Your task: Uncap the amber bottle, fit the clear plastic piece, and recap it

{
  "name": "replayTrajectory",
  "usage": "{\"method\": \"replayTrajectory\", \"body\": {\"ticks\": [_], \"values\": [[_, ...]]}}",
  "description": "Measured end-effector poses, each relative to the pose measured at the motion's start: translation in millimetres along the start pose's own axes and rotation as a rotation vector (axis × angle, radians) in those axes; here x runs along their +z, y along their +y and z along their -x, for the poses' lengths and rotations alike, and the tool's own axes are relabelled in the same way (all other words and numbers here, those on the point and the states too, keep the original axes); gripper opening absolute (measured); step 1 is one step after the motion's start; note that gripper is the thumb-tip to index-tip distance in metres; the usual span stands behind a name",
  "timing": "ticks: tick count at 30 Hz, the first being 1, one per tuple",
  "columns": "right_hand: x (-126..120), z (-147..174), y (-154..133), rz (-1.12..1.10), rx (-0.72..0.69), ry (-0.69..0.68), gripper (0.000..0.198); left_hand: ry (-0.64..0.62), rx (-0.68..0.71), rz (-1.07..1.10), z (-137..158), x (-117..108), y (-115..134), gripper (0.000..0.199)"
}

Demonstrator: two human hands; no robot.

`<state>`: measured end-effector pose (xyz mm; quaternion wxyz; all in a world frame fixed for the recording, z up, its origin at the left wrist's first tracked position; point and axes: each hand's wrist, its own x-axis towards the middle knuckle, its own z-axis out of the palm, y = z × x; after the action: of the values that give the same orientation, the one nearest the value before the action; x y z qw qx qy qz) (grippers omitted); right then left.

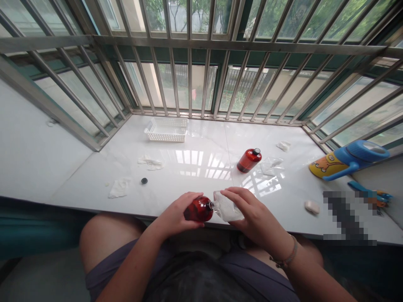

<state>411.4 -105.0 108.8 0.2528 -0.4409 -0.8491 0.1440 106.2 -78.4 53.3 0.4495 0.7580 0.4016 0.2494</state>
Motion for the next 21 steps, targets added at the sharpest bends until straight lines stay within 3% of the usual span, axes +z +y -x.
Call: {"method": "replayTrajectory", "body": {"ticks": [21], "values": [[-1.8, -0.3, 0.4, 0.089, -0.038, 0.032, 0.080, 0.003, -0.015, 0.015, -1.6, -0.3, -0.4, 0.089]]}}
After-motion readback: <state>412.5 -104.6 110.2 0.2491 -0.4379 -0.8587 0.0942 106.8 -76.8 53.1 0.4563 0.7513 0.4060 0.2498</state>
